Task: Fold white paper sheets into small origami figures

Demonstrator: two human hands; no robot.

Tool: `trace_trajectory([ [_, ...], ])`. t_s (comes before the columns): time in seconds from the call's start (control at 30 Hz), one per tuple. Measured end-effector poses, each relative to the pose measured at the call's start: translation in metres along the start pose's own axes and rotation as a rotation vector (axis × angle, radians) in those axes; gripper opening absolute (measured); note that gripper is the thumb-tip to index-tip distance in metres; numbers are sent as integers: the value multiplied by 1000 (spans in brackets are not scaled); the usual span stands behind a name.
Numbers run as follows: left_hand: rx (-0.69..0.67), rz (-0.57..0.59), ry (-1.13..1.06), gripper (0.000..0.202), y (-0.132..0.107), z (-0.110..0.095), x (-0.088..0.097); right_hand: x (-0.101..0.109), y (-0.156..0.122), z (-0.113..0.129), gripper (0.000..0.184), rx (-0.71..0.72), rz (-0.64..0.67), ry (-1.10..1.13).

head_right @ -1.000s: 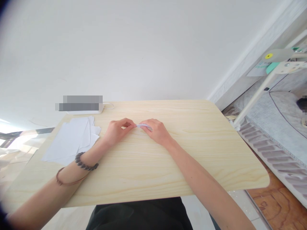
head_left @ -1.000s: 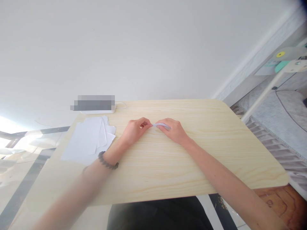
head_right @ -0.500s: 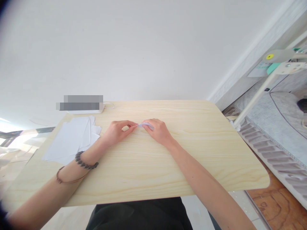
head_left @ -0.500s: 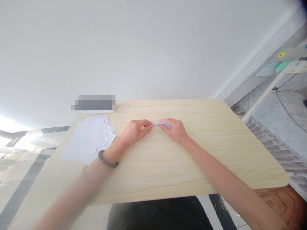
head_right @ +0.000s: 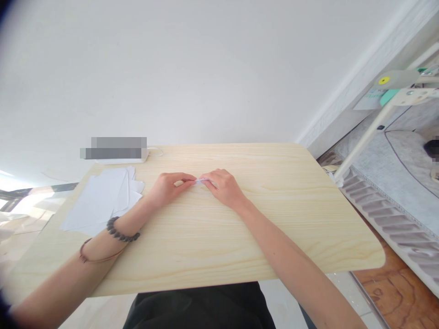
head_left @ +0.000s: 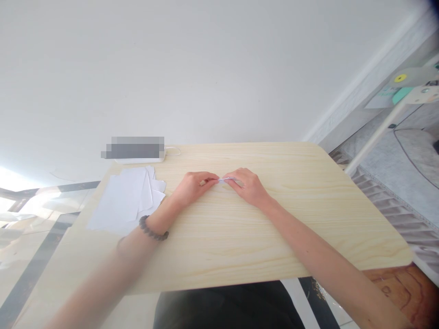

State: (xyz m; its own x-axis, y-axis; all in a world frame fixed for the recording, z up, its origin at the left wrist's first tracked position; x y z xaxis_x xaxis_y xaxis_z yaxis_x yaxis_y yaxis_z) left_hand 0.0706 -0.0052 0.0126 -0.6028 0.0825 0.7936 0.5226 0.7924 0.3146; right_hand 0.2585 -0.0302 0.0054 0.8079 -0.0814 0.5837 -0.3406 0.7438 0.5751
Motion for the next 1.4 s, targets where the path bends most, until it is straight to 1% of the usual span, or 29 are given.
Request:
trace_trajectory([
  [0.13,-71,9,93,22,0,0,-1,-2,-1,-1,15,18,14,-12],
  [0.27,-96,7,194,19,1,0,-1,-4,-2,-1,16,3,-20,-19],
  [0.37,-82,42,230,19,2,-2,-1,-3,-2,-2,20,-61,-37,-11],
  [0.5,-47,67,204,22,2,-4,-1,-2,-2,-2,21,-155,-35,28],
  [0.63,-49,82,172,26,2,-5,-1,-1,-1,-2,20,-219,-34,64],
  [0.73,11,75,154,25,3,-3,0,-1,0,-1,23,-247,-38,105],
  [0.8,75,63,147,25,4,-2,0,1,1,-2,30,-282,-56,149],
  [0.87,131,48,138,25,4,0,1,3,2,-4,35,-343,-83,190],
  [0.97,187,36,100,26,4,2,2,5,4,-8,34,-434,-108,214],
  [1.17,227,24,34,26,4,4,1,8,4,-10,34,-507,-83,296],
  [1.3,231,54,46,28,5,3,1,8,3,-11,33,-500,-59,281],
  [1.4,232,68,51,27,5,1,1,6,3,-12,30,-489,-77,261],
])
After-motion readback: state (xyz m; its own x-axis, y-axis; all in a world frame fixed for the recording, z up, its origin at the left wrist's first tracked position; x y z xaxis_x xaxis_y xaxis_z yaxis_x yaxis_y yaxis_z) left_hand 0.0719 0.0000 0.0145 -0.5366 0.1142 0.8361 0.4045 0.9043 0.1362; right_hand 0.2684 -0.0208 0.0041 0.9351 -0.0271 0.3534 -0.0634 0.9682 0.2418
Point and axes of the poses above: each hand's wrist, its own y-axis towards the middle knuckle, its own x-axis out of the back of the hand, z = x × y, the point moved 1 cm from there along y, towards the middle knuckle, and after that the axes turned 11 degrees about y, right-handed, at the moved point
